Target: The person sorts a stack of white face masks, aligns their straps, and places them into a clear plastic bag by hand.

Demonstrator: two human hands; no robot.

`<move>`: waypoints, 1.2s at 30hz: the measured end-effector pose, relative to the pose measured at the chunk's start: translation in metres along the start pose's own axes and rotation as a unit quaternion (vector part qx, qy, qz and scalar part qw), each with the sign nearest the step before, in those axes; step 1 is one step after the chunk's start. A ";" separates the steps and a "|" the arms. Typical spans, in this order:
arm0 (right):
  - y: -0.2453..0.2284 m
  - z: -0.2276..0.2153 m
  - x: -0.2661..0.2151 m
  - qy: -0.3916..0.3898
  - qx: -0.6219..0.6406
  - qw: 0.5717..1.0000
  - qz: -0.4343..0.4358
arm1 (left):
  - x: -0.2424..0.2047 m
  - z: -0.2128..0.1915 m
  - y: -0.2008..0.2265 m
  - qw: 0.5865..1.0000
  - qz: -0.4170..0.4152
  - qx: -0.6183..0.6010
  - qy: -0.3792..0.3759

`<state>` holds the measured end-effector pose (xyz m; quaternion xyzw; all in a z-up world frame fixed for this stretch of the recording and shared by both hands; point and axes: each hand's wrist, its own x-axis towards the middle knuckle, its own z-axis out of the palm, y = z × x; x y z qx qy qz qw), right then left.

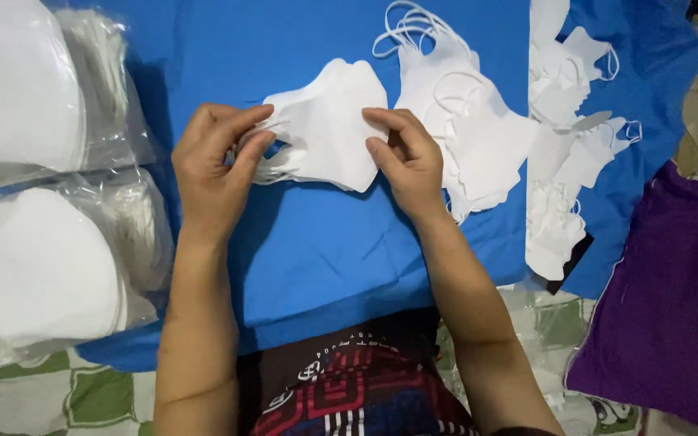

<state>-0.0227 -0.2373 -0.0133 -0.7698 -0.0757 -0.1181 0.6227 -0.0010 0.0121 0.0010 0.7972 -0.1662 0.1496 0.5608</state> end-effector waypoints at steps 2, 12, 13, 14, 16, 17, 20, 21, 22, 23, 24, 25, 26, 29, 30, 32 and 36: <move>0.008 0.001 -0.002 0.013 -0.003 1.000 0.002 | 0.004 0.001 0.002 1.000 0.015 0.006 0.008; 0.019 0.008 -0.002 0.020 -0.121 0.992 -0.019 | 0.012 0.009 -0.002 0.990 0.067 0.106 0.060; 0.020 0.008 -0.003 0.020 -0.121 0.992 -0.017 | 0.012 0.009 -0.004 0.991 0.066 0.105 0.058; 0.020 0.008 -0.004 0.016 -0.136 0.990 -0.019 | 0.012 0.009 -0.006 0.991 0.061 0.102 0.059; 0.020 0.008 -0.001 0.016 -0.153 0.988 -0.023 | 0.014 0.010 -0.012 0.992 0.059 0.096 0.059; 0.018 0.007 -0.001 0.009 -0.158 0.987 -0.018 | 0.013 0.010 -0.015 0.993 0.049 0.090 0.052; 0.016 0.007 0.000 0.001 -0.173 0.985 -0.014 | 0.012 0.009 -0.023 0.997 0.032 0.065 0.029; 0.016 0.007 -0.001 -0.003 -0.182 0.983 -0.015 | 0.011 0.008 -0.024 0.999 0.022 0.047 0.014; 0.015 0.006 0.001 -0.001 -0.182 0.983 -0.015 | 0.012 0.009 -0.024 0.999 0.024 0.046 0.014; 0.013 0.006 0.001 -0.003 -0.183 0.983 -0.014 | 0.012 0.010 -0.023 0.999 0.014 0.046 0.007; 0.012 0.006 0.001 -0.005 -0.184 0.983 -0.014 | 0.012 0.011 -0.023 0.999 0.004 0.046 0.001; 0.011 0.007 0.002 -0.003 -0.186 0.983 -0.013 | 0.014 0.012 -0.017 0.999 0.005 0.044 0.000; 0.011 0.007 0.002 -0.003 -0.192 0.981 -0.015 | 0.016 0.013 -0.013 0.998 -0.008 0.056 -0.007; 0.006 0.008 0.003 -0.001 -0.188 0.982 -0.019 | 0.015 0.014 -0.014 0.997 -0.026 0.065 -0.019; 0.004 0.008 0.003 -0.002 -0.176 0.984 -0.026 | 0.014 0.013 -0.017 0.997 -0.030 0.066 -0.020; -0.006 0.003 0.006 0.003 -0.189 0.982 -0.021 | 0.015 0.014 -0.018 0.997 -0.029 0.071 -0.023; -0.021 -0.036 -0.004 -0.019 -0.261 0.965 0.022 | 0.014 0.015 -0.017 0.995 -0.054 0.078 -0.014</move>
